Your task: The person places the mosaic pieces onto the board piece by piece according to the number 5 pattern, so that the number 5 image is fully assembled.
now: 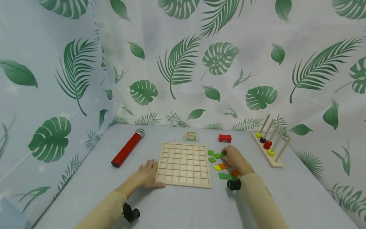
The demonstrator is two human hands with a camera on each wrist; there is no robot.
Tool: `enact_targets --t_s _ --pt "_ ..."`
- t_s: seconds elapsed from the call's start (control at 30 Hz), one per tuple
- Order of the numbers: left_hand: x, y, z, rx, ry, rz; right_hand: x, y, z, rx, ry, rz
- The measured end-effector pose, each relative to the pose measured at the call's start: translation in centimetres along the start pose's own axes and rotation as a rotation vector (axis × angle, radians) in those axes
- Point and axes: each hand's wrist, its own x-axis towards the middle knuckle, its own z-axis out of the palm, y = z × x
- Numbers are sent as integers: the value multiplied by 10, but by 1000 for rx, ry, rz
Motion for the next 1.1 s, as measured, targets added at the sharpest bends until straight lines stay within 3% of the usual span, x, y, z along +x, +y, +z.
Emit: enact_targets --t_s 0.2,0.43,0.63,0.8,1.1 --pt "-2 8 -10 -3 -40 -56 -4 -3 -6 10 40 -42" --pt "-1 11 -13 42 -59 -97 1 -19 -2 8 107 -153" --pt "-3 11 -13 38 -51 -100 8 -42 6 -25 146 -202" --pt "-4 8 -12 34 -38 -94 14 -61 13 -28 122 -201" --pt "-1 8 -9 41 -22 -91 23 -75 24 -42 151 -325"
